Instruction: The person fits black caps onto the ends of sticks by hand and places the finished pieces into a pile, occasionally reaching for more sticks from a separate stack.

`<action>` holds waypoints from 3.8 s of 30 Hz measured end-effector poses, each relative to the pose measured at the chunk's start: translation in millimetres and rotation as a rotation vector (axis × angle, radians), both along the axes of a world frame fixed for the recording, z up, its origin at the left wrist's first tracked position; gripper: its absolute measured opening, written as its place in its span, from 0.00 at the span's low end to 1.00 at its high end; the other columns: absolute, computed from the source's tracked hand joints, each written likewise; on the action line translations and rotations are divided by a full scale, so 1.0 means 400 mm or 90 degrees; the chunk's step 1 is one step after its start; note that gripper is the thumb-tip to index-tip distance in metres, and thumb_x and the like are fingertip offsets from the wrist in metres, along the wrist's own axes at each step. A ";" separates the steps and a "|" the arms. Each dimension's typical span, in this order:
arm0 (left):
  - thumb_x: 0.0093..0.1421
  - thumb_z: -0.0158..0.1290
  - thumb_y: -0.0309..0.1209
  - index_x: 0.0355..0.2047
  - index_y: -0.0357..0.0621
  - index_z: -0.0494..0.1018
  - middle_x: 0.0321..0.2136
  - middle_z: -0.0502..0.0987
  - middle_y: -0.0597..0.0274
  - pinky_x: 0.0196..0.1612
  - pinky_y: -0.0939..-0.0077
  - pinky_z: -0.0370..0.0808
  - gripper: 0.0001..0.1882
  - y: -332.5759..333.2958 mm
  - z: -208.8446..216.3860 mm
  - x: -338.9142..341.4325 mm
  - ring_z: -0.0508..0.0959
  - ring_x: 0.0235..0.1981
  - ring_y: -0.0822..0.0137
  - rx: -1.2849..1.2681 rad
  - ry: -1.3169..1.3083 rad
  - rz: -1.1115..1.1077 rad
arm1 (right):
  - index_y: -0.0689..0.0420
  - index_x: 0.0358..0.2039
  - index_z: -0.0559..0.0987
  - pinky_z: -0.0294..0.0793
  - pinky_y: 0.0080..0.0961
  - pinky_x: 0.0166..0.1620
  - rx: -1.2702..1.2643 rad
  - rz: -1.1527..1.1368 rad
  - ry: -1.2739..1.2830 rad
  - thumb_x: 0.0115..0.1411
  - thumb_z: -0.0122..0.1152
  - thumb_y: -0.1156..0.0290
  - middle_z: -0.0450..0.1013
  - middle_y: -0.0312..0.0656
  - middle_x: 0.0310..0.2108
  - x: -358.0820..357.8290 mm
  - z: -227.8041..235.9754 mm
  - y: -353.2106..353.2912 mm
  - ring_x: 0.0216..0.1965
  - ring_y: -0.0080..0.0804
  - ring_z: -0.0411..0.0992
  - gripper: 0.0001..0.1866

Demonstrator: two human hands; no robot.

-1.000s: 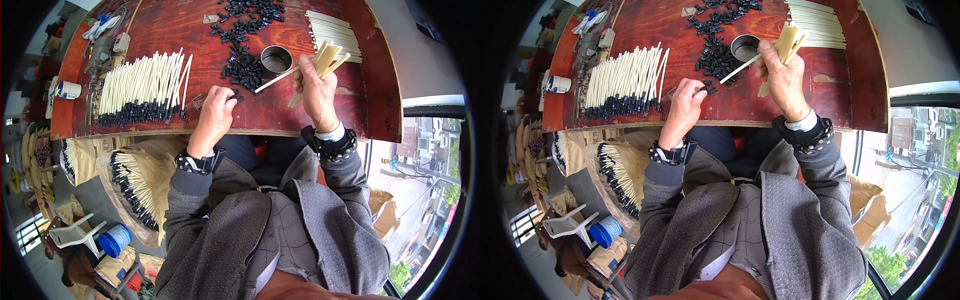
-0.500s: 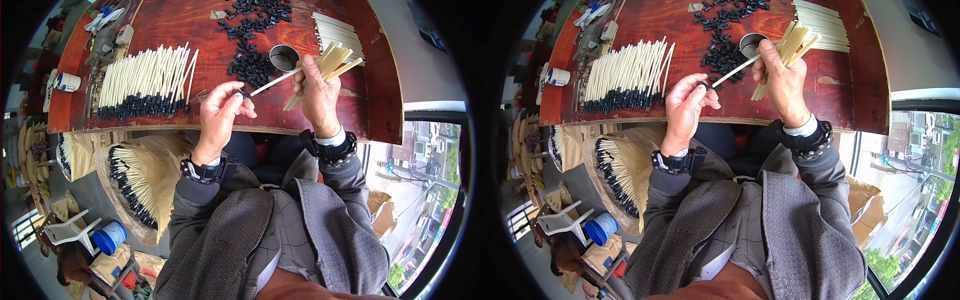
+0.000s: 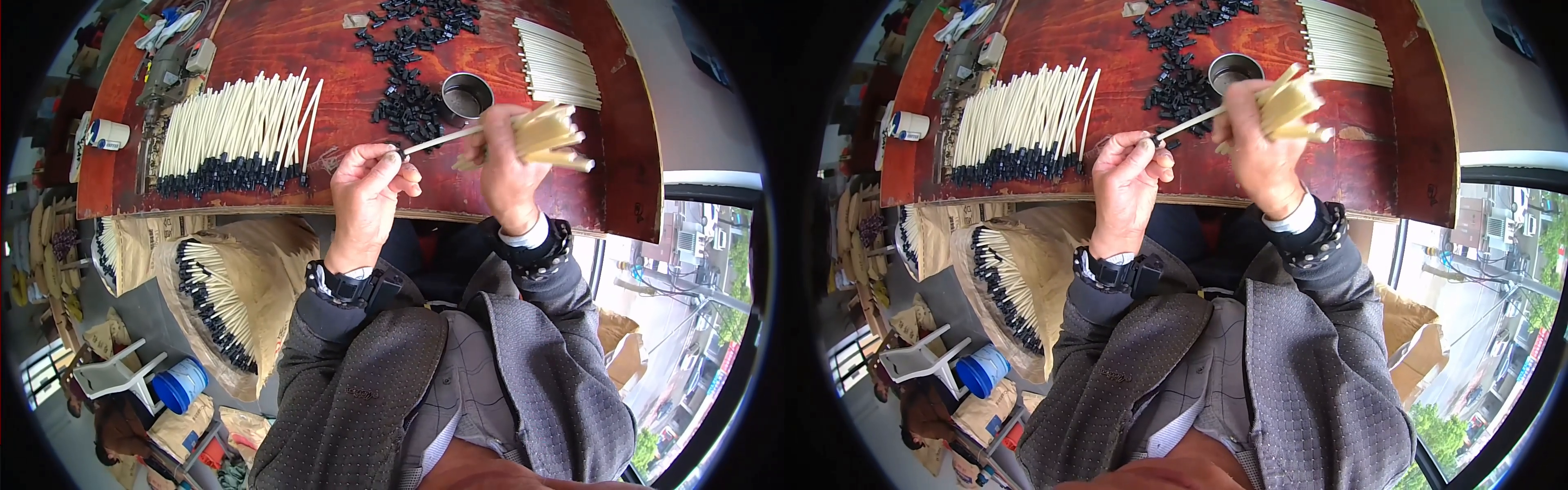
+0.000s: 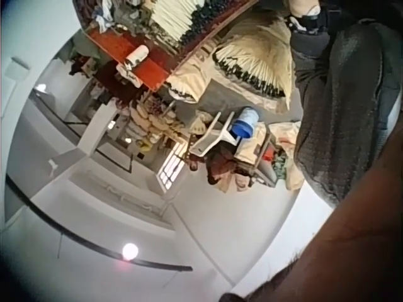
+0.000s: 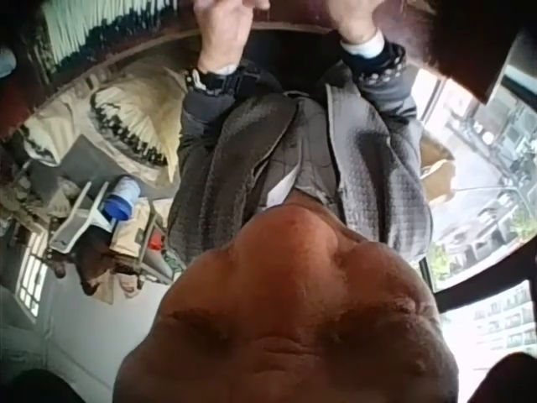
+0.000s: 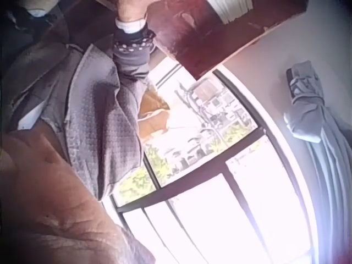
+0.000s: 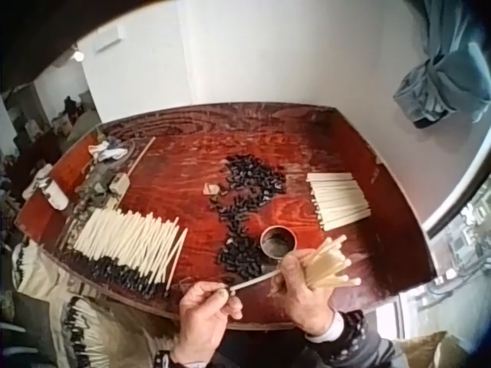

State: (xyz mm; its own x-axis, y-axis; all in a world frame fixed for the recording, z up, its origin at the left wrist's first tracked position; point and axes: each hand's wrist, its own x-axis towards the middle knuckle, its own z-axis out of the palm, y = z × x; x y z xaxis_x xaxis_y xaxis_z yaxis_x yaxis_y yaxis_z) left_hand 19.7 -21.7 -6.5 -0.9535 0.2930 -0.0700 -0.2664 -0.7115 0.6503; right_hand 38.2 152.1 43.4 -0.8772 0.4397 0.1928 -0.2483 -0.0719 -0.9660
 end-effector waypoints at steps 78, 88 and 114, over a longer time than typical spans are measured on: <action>0.67 0.55 0.23 0.44 0.33 0.72 0.26 0.76 0.62 0.27 0.83 0.68 0.08 0.005 -0.013 -0.006 0.70 0.22 0.79 -0.428 0.104 -0.140 | 0.59 0.32 0.77 0.64 0.19 0.24 -0.027 -0.007 -0.112 0.67 0.62 0.64 0.73 0.36 0.21 -0.024 0.001 0.123 0.20 0.22 0.70 0.12; 0.66 0.55 0.22 0.44 0.33 0.73 0.26 0.77 0.59 0.26 0.83 0.68 0.08 -0.008 -0.003 0.023 0.72 0.23 0.76 -0.281 0.073 -0.187 | 0.59 0.33 0.77 0.65 0.19 0.22 -0.116 -0.021 -0.154 0.66 0.63 0.64 0.72 0.36 0.21 0.000 0.020 0.079 0.19 0.24 0.71 0.11; 0.57 0.59 0.24 0.40 0.36 0.77 0.36 0.75 0.48 0.43 0.56 0.73 0.10 -0.637 0.019 -0.233 0.75 0.39 0.45 -1.361 0.461 0.614 | 0.59 0.33 0.76 0.65 0.18 0.25 -0.035 0.051 -0.138 0.71 0.57 0.57 0.70 0.38 0.22 -0.084 -0.017 0.083 0.22 0.23 0.69 0.17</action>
